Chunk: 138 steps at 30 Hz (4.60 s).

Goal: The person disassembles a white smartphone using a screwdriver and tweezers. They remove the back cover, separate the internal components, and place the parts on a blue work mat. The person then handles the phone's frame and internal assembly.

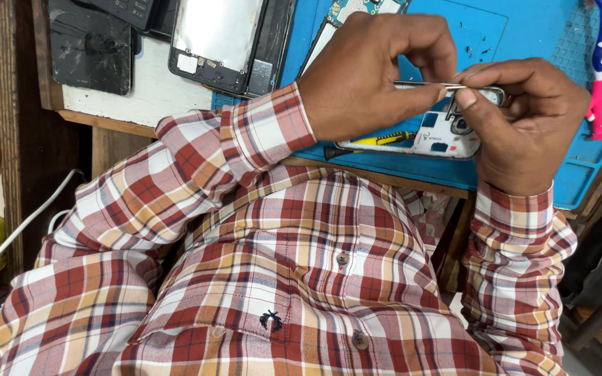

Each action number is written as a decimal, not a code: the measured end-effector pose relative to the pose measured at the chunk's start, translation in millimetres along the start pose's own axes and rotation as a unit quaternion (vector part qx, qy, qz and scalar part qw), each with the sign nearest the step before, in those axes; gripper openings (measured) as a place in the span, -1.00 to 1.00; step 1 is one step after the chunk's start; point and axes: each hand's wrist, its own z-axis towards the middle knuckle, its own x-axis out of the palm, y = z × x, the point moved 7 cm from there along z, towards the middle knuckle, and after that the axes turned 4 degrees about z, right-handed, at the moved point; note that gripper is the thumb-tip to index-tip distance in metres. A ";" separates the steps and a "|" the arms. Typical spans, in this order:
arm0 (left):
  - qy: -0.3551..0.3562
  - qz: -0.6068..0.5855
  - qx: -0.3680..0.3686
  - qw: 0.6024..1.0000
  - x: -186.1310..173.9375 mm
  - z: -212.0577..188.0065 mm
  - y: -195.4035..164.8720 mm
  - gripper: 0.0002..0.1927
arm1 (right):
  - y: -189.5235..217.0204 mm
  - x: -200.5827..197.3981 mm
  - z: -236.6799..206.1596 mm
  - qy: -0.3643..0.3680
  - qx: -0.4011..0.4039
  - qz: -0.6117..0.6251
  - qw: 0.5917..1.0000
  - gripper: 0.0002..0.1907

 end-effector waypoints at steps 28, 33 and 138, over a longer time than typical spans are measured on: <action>0.080 -0.189 -0.220 0.954 18.7 -4.2 43.4 -0.80 | 34.3 6.9 -18.7 0.085 -0.265 -0.380 0.882 -0.84; 0.102 -0.152 -0.215 0.959 19.5 -2.8 44.4 -0.79 | 39.0 10.4 -18.3 0.094 -0.272 -0.399 0.870 -0.86; 0.027 0.192 0.006 0.981 9.8 -18.7 -16.9 -0.86 | 33.7 24.0 -15.6 0.092 -0.304 -0.402 0.858 -0.87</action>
